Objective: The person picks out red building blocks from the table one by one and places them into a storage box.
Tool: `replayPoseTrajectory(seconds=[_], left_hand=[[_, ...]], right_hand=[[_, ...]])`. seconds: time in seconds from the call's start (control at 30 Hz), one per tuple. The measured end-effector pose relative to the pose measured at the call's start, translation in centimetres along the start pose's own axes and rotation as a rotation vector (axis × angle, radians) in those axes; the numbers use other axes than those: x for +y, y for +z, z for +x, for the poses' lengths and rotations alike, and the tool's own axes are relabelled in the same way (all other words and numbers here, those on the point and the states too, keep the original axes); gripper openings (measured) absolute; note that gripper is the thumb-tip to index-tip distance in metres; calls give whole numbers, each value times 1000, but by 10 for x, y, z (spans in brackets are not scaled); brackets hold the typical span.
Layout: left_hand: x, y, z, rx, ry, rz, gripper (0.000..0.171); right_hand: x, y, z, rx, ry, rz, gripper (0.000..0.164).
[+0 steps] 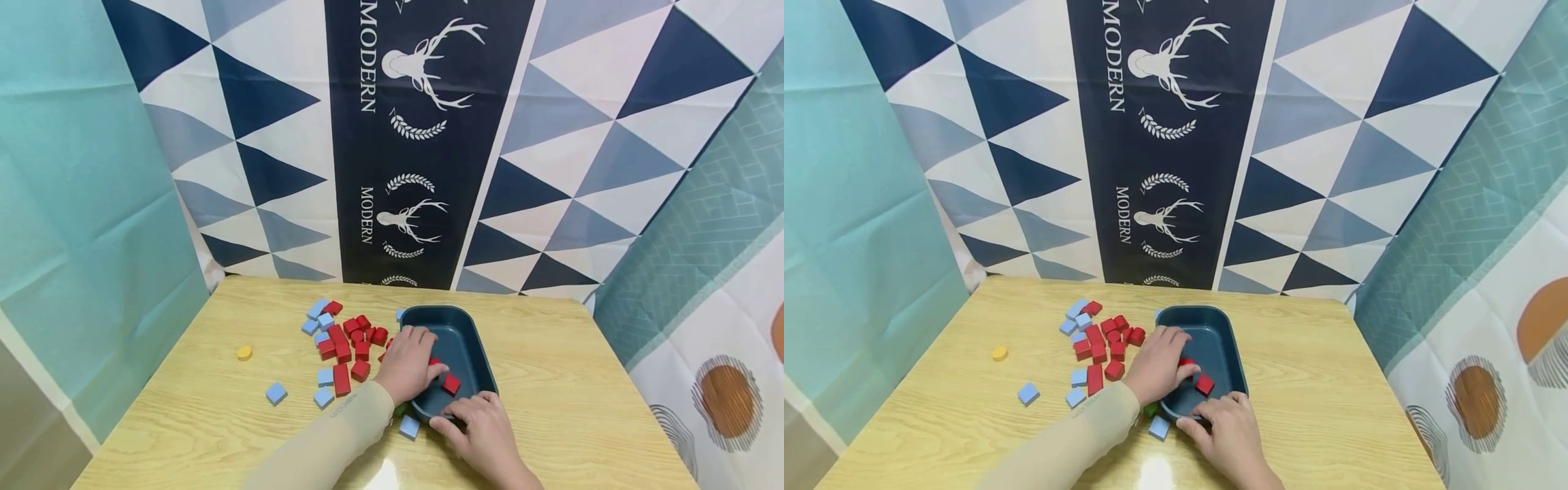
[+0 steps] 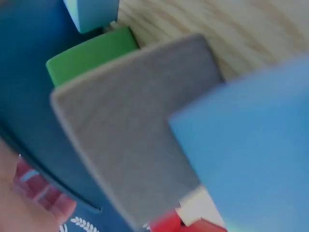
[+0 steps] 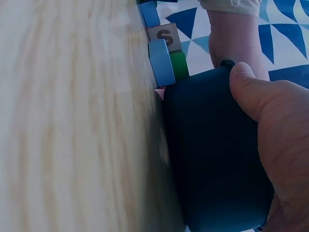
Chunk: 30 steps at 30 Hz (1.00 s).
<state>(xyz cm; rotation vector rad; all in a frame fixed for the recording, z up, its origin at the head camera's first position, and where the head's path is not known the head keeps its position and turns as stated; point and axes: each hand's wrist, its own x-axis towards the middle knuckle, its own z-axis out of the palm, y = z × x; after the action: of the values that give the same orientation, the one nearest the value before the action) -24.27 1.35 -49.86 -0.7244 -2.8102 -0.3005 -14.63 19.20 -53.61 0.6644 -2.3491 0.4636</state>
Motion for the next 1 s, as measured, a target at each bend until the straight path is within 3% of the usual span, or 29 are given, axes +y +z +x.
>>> replayPoseTrajectory(seconds=[0.1,0.17,0.23,0.3,0.5,0.7,1.0], left_hand=[[-7,-9,-5,32,-70,-67,60],[-14,-14,-8,30,-142,-163,50],[-20,-20,-13,10,-206,-234,39],[-26,-22,-17,-22,-229,-241,30],[-33,-12,-23,-126,-93,-102,20],[-33,2,-24,-160,-82,-50,17],[-42,4,-27,-147,-43,-132,11]], right_hand=[[0,0,0,-3,8,-1,24],[-1,-1,-1,-13,20,-4,23],[-1,-1,-1,-21,30,-11,22],[-1,-2,-2,-23,39,-17,22],[-1,-4,-2,-19,54,-21,22],[-3,-1,-3,-16,46,-19,22],[-3,-1,0,-21,47,-9,22]])
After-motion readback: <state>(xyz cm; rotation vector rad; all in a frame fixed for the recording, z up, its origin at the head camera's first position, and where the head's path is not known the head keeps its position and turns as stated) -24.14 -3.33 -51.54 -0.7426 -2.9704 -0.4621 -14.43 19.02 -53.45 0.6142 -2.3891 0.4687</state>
